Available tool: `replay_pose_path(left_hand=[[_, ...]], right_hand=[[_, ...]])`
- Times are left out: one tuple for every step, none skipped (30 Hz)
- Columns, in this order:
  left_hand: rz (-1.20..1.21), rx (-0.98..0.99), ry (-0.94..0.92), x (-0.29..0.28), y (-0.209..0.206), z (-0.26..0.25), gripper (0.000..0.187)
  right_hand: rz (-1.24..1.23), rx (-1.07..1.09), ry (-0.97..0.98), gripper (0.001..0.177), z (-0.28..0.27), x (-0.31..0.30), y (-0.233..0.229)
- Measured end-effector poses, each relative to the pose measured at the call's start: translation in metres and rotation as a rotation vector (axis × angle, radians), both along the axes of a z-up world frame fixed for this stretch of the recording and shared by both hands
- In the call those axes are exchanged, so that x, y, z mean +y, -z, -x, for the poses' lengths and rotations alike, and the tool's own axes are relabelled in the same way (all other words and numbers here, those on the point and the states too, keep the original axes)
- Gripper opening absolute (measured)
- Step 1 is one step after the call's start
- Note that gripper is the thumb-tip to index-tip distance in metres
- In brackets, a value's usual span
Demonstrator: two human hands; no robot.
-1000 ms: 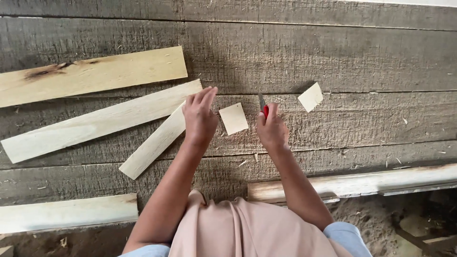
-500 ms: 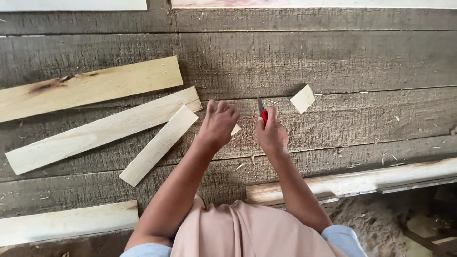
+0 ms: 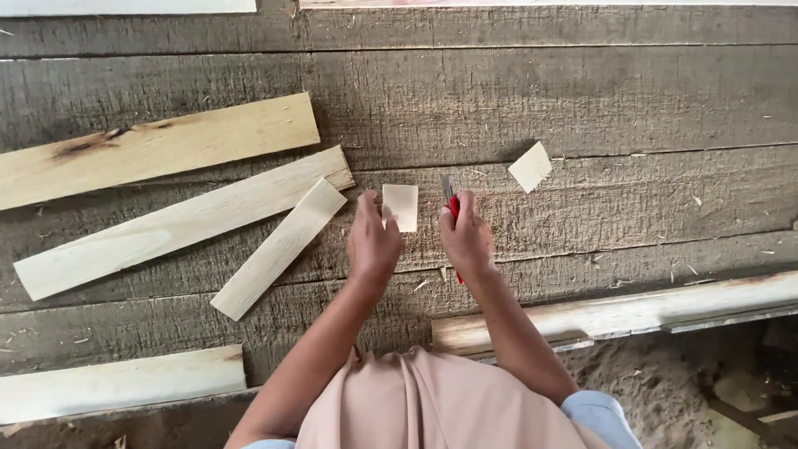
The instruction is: Cutting thin wooden strips to size by scoring them with a utility knife and snapping them by hand.
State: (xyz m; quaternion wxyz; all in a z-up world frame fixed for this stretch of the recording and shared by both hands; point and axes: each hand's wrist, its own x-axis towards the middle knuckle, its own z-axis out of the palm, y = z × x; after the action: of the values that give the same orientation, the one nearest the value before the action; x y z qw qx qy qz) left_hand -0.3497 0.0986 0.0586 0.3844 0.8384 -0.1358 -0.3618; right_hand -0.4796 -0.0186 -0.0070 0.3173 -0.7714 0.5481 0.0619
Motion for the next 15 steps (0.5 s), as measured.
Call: replay_pose_path(left_hand=[[-0.001, -0.001, 0.001, 0.001, 0.015, -0.001, 0.041], [-0.089, -0.232, 0.201, 0.002, 0.031, -0.002, 0.058], [-0.177, -0.46, 0.403, 0.003, 0.047, -0.001, 0.076], [-0.178, -0.46, 0.405, 0.003, 0.046, -0.003, 0.076], [-0.144, -0.533, 0.531, 0.002, 0.045, -0.005, 0.081], [-0.109, -0.606, 0.656, 0.001, 0.043, -0.008, 0.087], [-0.109, -0.608, 0.656, 0.002, 0.049, -0.009, 0.087], [-0.086, -0.641, 0.678, 0.002, 0.056, -0.01, 0.079], [-0.062, -0.673, 0.702, 0.001, 0.062, -0.011, 0.071], [-0.06, -0.674, 0.704, 0.002, 0.07, -0.009, 0.071], [-0.033, -0.739, 0.636, 0.003, 0.078, -0.006, 0.066], [-0.006, -0.803, 0.567, 0.004, 0.086, -0.003, 0.062], [-0.008, -0.8, 0.57, 0.004, 0.083, -0.003, 0.062], [-0.051, -0.728, 0.587, 0.004, 0.081, -0.004, 0.068], [-0.093, -0.657, 0.6, 0.003, 0.078, -0.005, 0.075]], right_hand=[[-0.001, -0.001, 0.001, 0.034, -0.003, 0.002, -0.006], [-0.001, 0.011, -0.014, 0.033, -0.007, 0.005, -0.012], [-0.001, 0.026, -0.029, 0.032, -0.009, 0.008, -0.018], [-0.002, 0.026, -0.027, 0.032, -0.007, 0.009, -0.017], [-0.001, 0.042, -0.039, 0.033, -0.007, 0.009, -0.015], [0.0, 0.057, -0.052, 0.033, -0.007, 0.009, -0.014], [0.0, 0.056, -0.052, 0.033, -0.007, 0.01, -0.015], [0.015, 0.068, -0.063, 0.034, -0.008, 0.011, -0.016], [0.031, 0.08, -0.072, 0.034, -0.007, 0.012, -0.017], [0.032, 0.08, -0.069, 0.034, -0.007, 0.011, -0.018], [0.057, 0.081, -0.101, 0.03, -0.005, 0.011, -0.019], [0.083, 0.082, -0.133, 0.027, -0.004, 0.012, -0.02], [0.08, 0.083, -0.131, 0.027, -0.005, 0.014, -0.019], [0.06, 0.075, -0.149, 0.026, -0.007, 0.016, -0.018], [0.042, 0.065, -0.17, 0.025, -0.009, 0.017, -0.018]])
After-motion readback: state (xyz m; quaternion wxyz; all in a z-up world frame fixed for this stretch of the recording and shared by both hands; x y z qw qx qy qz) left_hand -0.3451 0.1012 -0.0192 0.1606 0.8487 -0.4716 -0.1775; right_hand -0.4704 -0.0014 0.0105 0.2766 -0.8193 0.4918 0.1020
